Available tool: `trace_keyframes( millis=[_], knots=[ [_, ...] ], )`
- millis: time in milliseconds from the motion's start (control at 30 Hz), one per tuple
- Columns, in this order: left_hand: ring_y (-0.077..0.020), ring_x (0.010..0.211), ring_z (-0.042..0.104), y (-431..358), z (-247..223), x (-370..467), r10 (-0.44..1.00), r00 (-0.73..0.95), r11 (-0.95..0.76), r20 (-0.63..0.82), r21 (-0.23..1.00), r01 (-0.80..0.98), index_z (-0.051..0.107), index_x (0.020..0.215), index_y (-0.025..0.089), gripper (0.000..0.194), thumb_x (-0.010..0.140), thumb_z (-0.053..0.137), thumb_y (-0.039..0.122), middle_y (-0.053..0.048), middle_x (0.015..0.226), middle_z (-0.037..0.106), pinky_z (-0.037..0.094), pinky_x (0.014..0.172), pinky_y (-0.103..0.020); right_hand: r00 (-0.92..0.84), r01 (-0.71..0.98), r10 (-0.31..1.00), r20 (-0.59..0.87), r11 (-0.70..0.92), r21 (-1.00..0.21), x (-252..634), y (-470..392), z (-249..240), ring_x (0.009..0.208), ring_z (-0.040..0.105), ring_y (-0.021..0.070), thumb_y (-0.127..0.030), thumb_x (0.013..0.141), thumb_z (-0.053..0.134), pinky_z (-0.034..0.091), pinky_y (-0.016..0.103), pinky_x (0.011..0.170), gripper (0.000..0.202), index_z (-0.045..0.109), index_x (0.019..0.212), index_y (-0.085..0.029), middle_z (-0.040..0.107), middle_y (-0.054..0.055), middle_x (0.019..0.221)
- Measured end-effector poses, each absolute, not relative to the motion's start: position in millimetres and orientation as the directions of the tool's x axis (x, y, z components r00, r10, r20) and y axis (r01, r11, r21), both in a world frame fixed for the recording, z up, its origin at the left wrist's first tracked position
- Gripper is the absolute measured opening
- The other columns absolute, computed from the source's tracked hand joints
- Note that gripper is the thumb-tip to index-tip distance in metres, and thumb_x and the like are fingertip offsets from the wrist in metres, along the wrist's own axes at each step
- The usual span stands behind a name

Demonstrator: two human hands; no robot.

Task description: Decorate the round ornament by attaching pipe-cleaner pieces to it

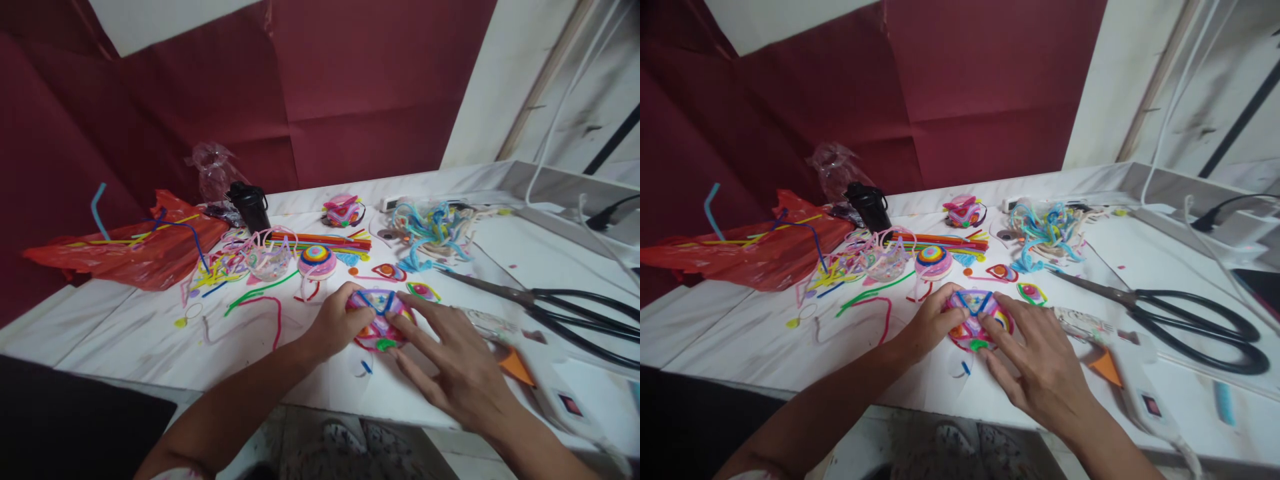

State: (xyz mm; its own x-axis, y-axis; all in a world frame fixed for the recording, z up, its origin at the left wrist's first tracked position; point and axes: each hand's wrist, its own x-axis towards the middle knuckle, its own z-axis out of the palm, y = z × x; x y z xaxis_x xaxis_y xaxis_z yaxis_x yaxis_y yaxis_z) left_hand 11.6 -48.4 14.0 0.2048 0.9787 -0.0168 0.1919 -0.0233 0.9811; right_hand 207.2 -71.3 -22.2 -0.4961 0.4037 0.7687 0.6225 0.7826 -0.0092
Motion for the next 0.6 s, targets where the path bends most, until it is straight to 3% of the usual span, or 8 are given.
trace_keyframes(
  millis=[433,600],
  knots=[
    [-0.0088,0.056,0.042,-49.1,15.6,14.9,0.978,0.198,0.048,-0.063,0.996,0.077,0.054,0.078,0.019,0.017,0.063,0.058,0.027,0.005,0.063,0.048,0.031,0.054,-0.022,-0.521,0.634,0.383,0.763,0.772,0.045,206.0,-68.7,-19.6,0.105,0.059,0.0367,-0.024,0.090,0.059,0.047,0.049,0.077,0.036,0.056,0.124,-0.014,0.058,0.023,0.124],
    [-0.0114,0.062,0.048,-49.7,17.3,16.3,0.975,0.195,0.121,-0.107,0.991,-0.063,0.055,0.077,0.018,0.021,0.064,0.059,0.035,0.003,0.067,0.053,0.037,0.060,-0.024,-0.517,0.627,0.380,0.767,0.778,0.037,206.2,-70.0,-19.1,0.105,0.059,0.0363,-0.022,0.090,0.059,0.047,0.048,0.077,0.034,0.056,0.122,-0.013,0.058,0.024,0.124]
  ],
)
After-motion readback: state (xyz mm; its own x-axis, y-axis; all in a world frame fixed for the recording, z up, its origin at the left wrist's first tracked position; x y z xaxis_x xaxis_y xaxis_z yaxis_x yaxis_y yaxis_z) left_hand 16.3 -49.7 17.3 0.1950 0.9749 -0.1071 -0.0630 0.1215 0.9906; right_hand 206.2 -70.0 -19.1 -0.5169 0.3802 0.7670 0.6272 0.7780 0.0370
